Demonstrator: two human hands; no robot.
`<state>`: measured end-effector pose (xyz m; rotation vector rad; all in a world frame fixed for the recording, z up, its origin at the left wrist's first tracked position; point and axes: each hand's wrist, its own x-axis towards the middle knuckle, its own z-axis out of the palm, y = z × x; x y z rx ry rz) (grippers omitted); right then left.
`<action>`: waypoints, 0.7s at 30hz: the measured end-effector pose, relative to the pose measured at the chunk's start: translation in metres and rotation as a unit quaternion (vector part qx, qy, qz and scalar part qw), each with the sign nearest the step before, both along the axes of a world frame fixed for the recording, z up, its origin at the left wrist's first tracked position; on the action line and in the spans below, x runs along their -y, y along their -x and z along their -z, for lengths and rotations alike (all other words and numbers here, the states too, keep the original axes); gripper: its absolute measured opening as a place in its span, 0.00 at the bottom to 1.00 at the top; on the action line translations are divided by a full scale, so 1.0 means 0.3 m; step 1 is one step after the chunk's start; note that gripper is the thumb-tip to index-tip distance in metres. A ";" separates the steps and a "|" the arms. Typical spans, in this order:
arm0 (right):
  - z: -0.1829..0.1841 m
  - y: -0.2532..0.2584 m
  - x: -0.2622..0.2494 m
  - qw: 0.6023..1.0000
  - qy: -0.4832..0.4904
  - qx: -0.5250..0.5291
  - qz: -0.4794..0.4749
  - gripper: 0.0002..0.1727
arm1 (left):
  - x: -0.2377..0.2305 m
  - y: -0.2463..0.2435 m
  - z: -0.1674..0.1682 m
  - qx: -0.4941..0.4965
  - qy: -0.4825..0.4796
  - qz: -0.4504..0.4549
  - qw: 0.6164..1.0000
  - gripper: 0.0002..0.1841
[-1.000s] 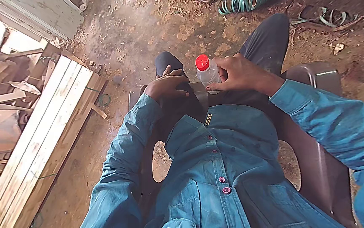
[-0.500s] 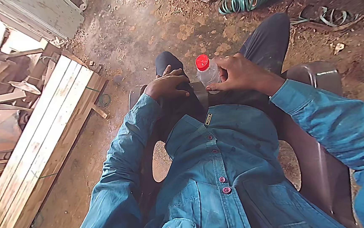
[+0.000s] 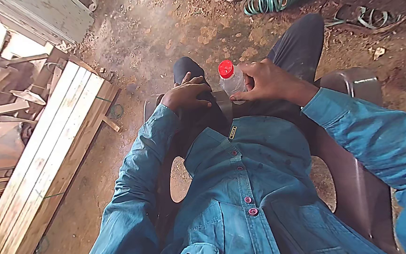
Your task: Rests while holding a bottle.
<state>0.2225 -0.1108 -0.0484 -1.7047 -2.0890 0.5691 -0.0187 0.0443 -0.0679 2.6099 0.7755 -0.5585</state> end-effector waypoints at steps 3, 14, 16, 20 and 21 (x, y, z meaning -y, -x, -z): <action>0.001 0.000 0.001 1.000 -0.002 -0.001 0.000 0.31 | 0.001 0.001 0.002 0.000 0.000 -0.003 1.000 0.34; -0.002 0.002 0.001 1.000 0.001 0.000 0.001 0.30 | 0.000 0.000 0.001 -0.003 0.000 -0.005 1.000 0.36; -0.003 0.002 0.001 1.000 0.002 -0.001 0.001 0.30 | 0.000 0.000 0.001 -0.002 0.000 -0.004 1.000 0.36; -0.002 0.002 0.000 1.000 0.002 -0.003 0.002 0.30 | 0.002 0.000 0.000 -0.002 -0.001 -0.005 1.000 0.36; -0.001 0.000 -0.001 1.000 0.003 -0.002 0.002 0.30 | 0.001 0.000 0.001 -0.001 -0.002 -0.004 1.000 0.36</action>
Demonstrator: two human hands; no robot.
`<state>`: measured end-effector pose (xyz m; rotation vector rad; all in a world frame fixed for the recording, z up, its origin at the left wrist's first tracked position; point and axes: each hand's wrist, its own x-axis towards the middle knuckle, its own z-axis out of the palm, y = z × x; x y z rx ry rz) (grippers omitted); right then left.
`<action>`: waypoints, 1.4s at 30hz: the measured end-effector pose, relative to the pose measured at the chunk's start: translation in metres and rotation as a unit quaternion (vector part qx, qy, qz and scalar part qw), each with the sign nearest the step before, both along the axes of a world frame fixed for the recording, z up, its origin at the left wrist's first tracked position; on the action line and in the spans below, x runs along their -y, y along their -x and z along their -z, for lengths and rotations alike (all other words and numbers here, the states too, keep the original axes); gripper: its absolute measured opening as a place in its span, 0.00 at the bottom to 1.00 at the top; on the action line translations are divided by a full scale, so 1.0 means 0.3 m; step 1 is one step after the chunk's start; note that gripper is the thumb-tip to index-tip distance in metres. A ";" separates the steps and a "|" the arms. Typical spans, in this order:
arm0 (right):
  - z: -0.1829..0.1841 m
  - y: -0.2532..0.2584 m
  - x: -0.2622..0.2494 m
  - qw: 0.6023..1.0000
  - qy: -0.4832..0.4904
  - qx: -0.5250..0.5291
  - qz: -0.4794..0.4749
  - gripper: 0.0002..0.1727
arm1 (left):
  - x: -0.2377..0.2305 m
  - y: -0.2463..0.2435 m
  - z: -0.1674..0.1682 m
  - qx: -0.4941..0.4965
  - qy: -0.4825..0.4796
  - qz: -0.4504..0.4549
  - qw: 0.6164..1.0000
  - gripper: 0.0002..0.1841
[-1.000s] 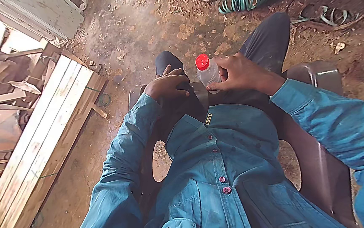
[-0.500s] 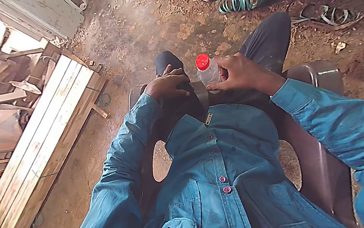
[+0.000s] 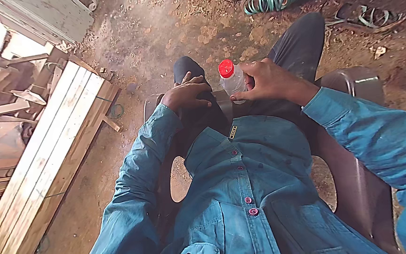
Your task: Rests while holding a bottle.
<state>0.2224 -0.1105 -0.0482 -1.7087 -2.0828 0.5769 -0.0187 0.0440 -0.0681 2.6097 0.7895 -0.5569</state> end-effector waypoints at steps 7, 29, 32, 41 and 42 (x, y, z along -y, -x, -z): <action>-0.002 0.002 0.001 1.000 0.004 0.003 0.003 0.31 | -0.001 0.001 -0.001 0.000 0.001 0.002 1.000 0.35; 0.003 -0.002 0.000 1.000 -0.001 0.002 -0.002 0.32 | -0.002 -0.002 0.001 -0.001 0.002 0.001 1.000 0.35; 0.003 -0.003 0.000 1.000 -0.003 0.002 -0.002 0.32 | -0.003 -0.002 0.002 -0.001 0.001 0.004 1.000 0.36; 0.002 -0.002 0.000 1.000 -0.001 -0.004 -0.003 0.31 | -0.001 0.000 -0.002 -0.001 0.004 0.005 1.000 0.36; 0.002 -0.001 0.000 1.000 -0.001 -0.005 -0.003 0.31 | -0.001 0.000 -0.002 -0.001 0.004 0.005 1.000 0.36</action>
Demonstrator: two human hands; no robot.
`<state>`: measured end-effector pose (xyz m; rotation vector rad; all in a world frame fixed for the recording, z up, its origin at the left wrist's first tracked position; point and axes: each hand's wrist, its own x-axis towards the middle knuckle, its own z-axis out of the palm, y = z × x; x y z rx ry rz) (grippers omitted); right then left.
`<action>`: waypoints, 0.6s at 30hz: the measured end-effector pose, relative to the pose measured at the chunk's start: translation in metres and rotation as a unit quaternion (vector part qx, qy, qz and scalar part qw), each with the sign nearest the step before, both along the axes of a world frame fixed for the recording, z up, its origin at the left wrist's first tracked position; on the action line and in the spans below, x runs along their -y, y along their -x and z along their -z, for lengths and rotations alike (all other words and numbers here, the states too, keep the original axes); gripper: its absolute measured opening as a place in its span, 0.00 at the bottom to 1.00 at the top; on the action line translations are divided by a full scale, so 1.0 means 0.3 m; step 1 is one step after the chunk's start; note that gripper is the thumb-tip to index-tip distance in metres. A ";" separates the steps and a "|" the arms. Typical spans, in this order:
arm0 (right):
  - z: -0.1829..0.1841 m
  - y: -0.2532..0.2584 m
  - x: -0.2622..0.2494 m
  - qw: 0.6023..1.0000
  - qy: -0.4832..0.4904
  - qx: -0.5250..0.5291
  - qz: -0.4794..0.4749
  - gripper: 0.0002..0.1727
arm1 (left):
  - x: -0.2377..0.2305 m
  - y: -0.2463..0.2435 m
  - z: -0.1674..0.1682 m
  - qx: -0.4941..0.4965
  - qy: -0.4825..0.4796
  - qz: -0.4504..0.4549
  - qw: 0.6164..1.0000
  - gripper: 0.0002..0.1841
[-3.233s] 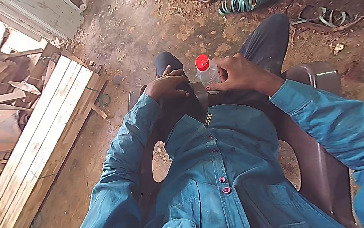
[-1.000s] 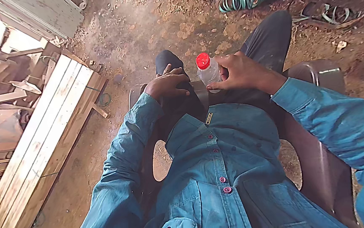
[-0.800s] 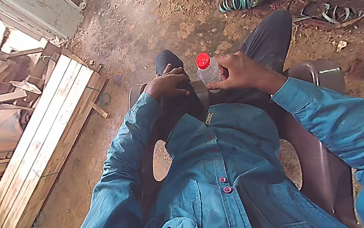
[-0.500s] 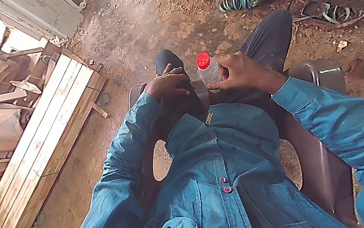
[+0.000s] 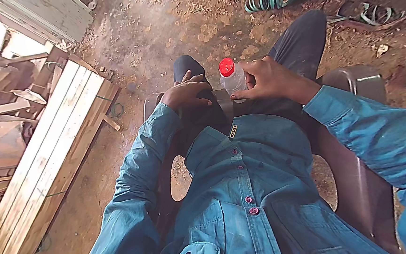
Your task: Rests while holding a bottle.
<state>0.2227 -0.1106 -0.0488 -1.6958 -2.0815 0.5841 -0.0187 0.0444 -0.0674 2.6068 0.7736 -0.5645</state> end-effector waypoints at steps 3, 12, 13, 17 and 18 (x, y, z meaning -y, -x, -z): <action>0.000 -0.001 0.000 1.000 -0.001 0.005 -0.001 0.31 | 0.000 -0.001 0.002 0.001 -0.003 0.000 1.000 0.36; 0.001 -0.002 0.000 1.000 0.005 0.007 -0.003 0.31 | 0.003 -0.002 0.000 0.003 -0.004 0.000 1.000 0.36; 0.002 -0.002 -0.001 1.000 0.003 0.008 -0.003 0.31 | 0.003 -0.002 0.000 0.002 -0.004 0.000 1.000 0.36; 0.004 0.000 0.000 1.000 0.001 0.004 0.001 0.31 | 0.002 -0.001 0.000 -0.002 -0.007 0.006 1.000 0.36; 0.003 0.000 0.000 1.000 0.001 0.004 0.001 0.31 | 0.001 -0.001 0.000 -0.003 -0.007 0.006 1.000 0.36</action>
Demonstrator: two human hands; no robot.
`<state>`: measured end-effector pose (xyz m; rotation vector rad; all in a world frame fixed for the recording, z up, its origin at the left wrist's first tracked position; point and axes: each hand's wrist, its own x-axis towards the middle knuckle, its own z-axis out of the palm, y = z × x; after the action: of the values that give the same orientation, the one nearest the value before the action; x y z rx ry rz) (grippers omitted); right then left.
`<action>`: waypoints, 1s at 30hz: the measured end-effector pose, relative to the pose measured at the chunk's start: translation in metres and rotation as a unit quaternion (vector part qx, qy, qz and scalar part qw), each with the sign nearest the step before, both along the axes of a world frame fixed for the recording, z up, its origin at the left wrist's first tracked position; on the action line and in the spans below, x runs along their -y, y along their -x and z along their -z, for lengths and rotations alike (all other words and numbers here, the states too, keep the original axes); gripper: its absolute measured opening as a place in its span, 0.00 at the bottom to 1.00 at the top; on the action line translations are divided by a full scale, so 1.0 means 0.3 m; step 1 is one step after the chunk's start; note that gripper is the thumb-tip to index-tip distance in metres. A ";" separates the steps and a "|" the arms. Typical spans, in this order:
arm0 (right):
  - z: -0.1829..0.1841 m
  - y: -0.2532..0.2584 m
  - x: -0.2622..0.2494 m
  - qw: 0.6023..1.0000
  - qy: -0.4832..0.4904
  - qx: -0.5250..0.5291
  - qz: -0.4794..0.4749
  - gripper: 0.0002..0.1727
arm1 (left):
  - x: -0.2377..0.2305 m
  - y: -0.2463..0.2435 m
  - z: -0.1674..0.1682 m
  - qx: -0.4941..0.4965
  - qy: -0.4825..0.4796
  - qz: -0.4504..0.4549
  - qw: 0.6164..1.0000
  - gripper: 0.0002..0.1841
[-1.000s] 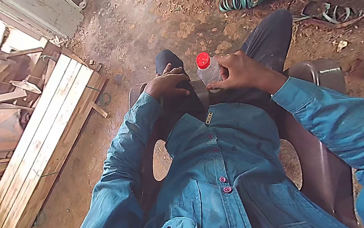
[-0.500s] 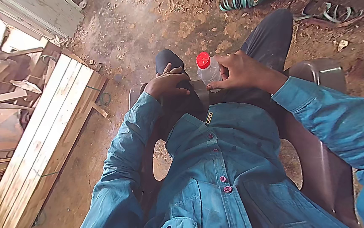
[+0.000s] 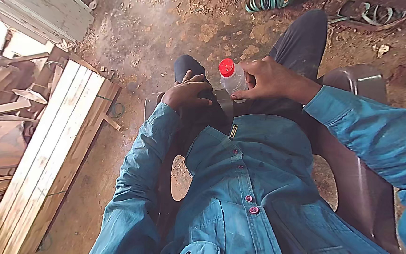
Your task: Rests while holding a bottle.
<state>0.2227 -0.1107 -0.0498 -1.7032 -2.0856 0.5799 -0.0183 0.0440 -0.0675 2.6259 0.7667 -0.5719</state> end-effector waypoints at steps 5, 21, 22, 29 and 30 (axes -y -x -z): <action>0.002 -0.002 -0.001 1.000 -0.006 0.002 -0.008 0.32 | 0.001 -0.001 -0.001 -0.001 0.006 -0.004 1.000 0.36; 0.005 -0.002 -0.002 1.000 -0.002 0.009 -0.009 0.31 | -0.003 0.002 0.008 0.009 0.004 -0.002 1.000 0.35; 0.004 -0.002 -0.001 1.000 -0.001 0.012 -0.008 0.31 | -0.003 0.002 0.008 0.010 0.003 -0.001 1.000 0.35; 0.000 -0.002 0.000 1.000 -0.010 0.009 -0.011 0.32 | -0.004 0.001 0.009 0.008 0.003 -0.002 1.000 0.35; 0.001 -0.002 0.000 1.000 -0.009 0.008 -0.010 0.32 | -0.005 0.001 0.009 0.007 0.004 -0.003 1.000 0.35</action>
<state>0.2233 -0.1107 -0.0500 -1.6840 -2.1160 0.5539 -0.0185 0.0454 -0.0702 2.6179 0.7659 -0.5543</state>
